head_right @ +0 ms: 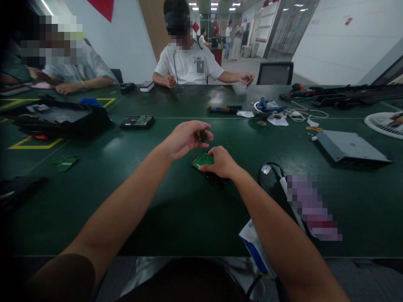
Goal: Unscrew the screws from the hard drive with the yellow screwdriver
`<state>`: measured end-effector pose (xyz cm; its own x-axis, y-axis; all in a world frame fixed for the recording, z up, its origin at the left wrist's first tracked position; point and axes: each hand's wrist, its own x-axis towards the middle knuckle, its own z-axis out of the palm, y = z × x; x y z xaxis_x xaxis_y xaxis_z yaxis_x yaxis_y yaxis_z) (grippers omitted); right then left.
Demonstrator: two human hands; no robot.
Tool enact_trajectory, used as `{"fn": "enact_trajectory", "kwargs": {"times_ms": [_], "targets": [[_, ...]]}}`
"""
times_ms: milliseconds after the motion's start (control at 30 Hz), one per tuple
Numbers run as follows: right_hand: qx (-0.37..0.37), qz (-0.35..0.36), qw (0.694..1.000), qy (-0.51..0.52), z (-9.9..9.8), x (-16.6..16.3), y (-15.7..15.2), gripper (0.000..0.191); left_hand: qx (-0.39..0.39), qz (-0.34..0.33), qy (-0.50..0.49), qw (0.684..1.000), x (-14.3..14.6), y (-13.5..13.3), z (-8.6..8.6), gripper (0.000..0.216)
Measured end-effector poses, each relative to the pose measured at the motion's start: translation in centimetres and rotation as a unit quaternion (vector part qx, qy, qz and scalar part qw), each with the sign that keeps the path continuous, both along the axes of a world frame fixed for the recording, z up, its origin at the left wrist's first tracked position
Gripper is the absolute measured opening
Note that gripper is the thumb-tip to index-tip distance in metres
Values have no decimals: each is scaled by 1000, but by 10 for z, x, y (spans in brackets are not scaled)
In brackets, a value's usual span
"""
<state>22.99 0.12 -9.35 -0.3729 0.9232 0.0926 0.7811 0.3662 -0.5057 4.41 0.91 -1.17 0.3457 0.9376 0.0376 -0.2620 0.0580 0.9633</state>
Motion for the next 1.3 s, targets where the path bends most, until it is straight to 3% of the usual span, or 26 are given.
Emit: {"fn": "enact_trajectory", "kwargs": {"times_ms": [100, 267, 433, 600, 867, 1133, 1300], "targets": [[-1, -3, 1000, -2, -2, 0, 1, 66, -16, 0, -35, 999, 0, 2, -2, 13], [-6, -1, 1000, 0, 1, 0, 0, 66, 10, 9, 21, 1000, -4, 5, -1, 19], [1, -3, 1000, 4, 0, 0, 0, 65, 4, -19, 4, 1000, -1, 1, -2, 21], [-2, -5, 1000, 3, -1, 0, 0, 64, -14, 6, -30, 999, 1, 4, -5, 15], [-14, 0, 1000, 3, 5, -1, -3, 66, 27, 29, 47, 998, -4, 5, -3, 22], [-10, -2, 1000, 2, 4, -1, -2, 65, -9, 36, -1, 999, -1, 6, -5, 20], [-16, 2, 1000, 3, 5, -1, -2, 67, 19, 59, 52, 997, -4, 7, -4, 21]]}}
